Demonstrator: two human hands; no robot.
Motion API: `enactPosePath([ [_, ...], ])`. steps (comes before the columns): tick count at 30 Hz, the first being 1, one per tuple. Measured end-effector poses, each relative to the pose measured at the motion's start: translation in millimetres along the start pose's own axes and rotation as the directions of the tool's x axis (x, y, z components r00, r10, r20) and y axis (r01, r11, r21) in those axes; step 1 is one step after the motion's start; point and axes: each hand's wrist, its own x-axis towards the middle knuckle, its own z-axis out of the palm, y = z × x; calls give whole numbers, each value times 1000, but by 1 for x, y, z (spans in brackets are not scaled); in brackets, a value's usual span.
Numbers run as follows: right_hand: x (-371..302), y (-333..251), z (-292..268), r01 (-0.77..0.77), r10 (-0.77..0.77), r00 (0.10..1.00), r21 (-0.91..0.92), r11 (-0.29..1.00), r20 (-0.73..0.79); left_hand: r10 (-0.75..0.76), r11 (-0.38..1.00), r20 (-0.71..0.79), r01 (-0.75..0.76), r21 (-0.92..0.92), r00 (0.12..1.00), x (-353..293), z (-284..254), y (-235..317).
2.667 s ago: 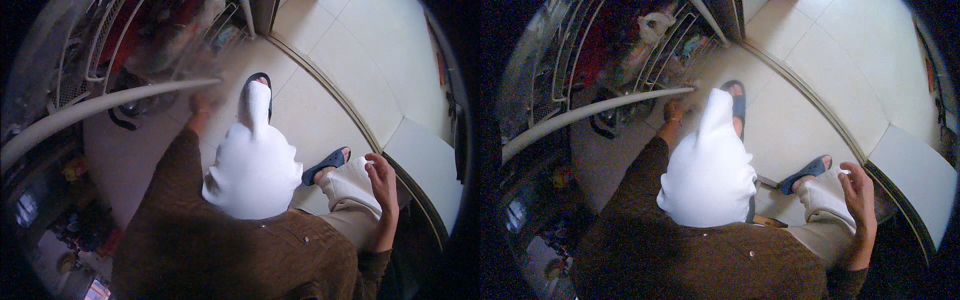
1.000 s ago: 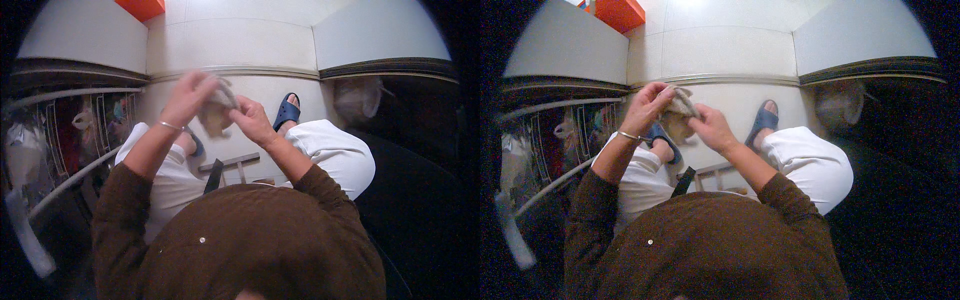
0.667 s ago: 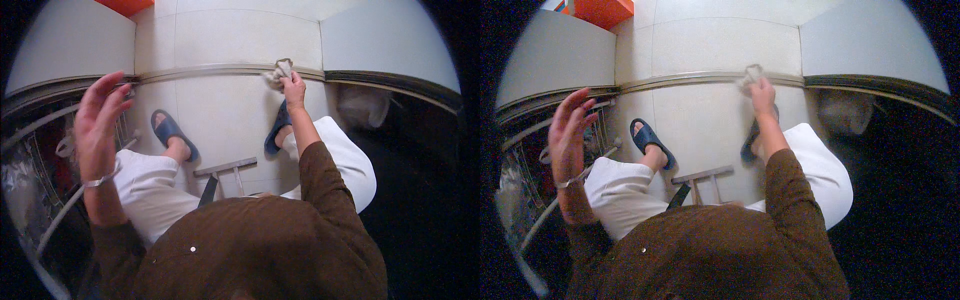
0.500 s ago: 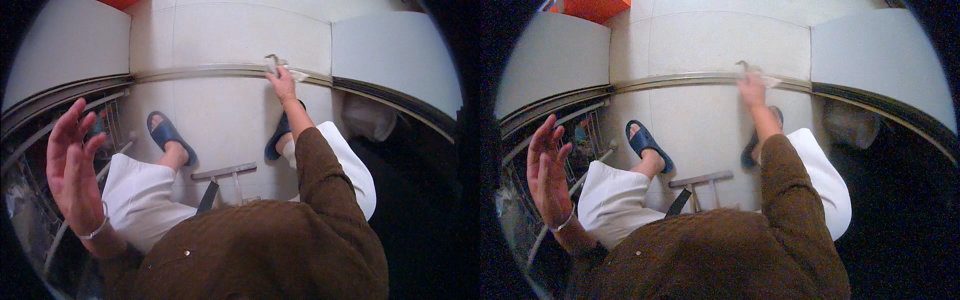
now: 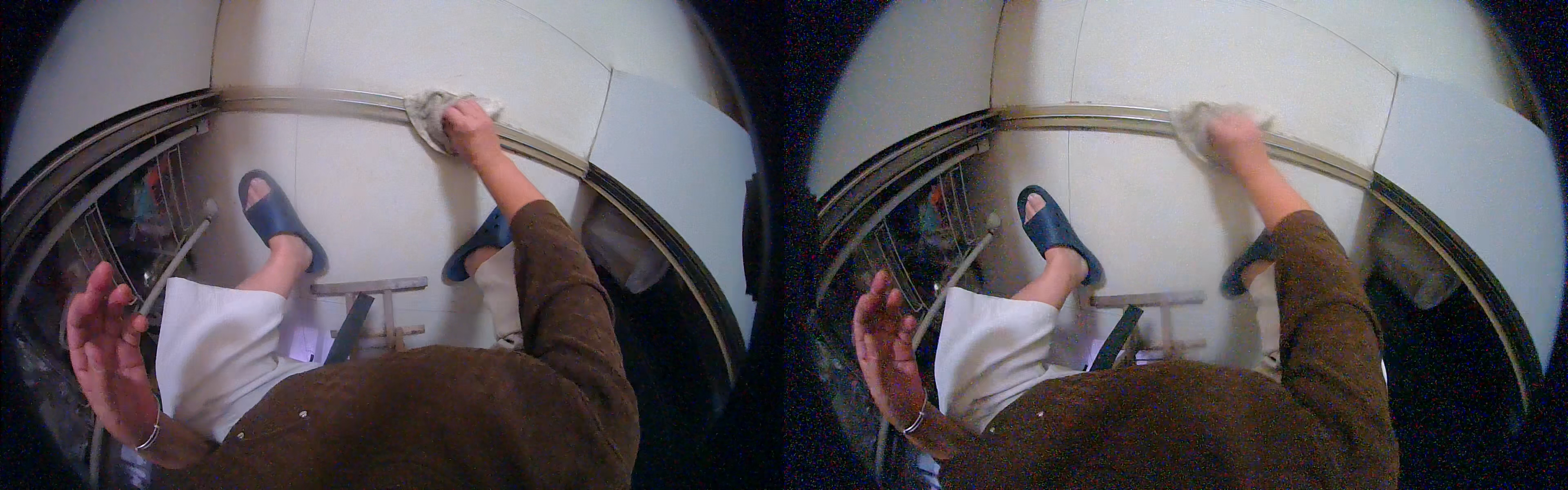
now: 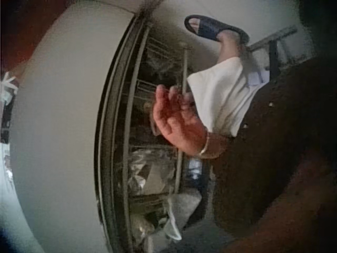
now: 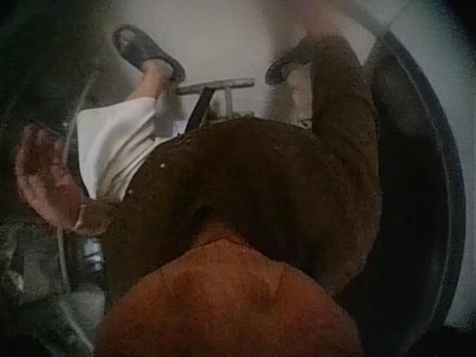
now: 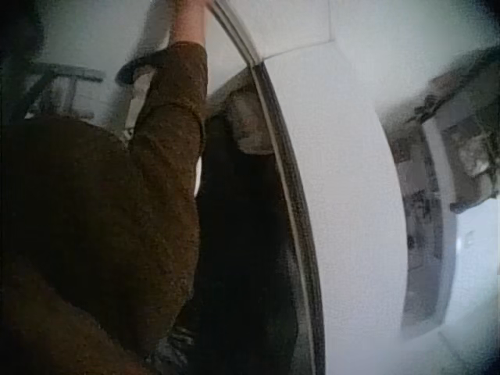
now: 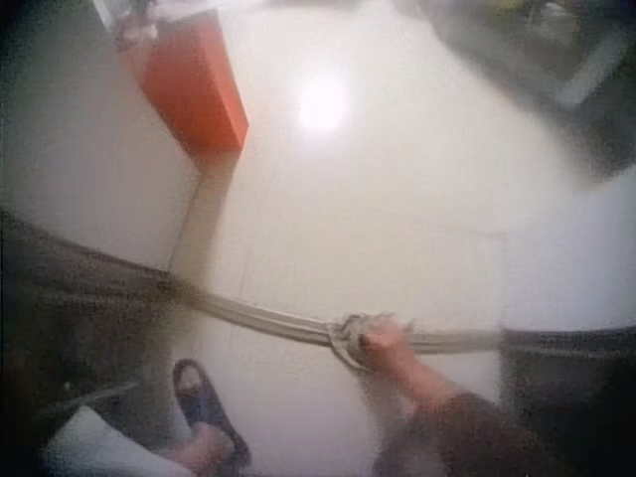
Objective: The person wipes the tiled floor and the metal threshold strip with a cloth. They move along the threshold, scrubbing the seam and adjacent tiles, then walk into the adjacent room while continuing to wipe the floor.
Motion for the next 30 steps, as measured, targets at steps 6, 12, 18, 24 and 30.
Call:
enactPosePath([
  [6,99,-85,71,196,-182,968,67,978,-175,-47,998,209,55,-35,977,19,21,3],
  [12,59,-57,47,92,-84,990,66,994,-110,-100,995,145,99,10,984,7,-2,-4],
  [18,10,-6,8,-4,9,997,-77,997,71,-113,988,137,126,-85,984,12,-30,-27],
  [24,104,-86,88,269,-247,941,72,960,-230,-104,985,272,136,-103,957,11,-10,-2],
  [30,122,-118,92,11,-15,997,55,998,70,-98,991,225,115,-65,970,5,-4,-2],
])
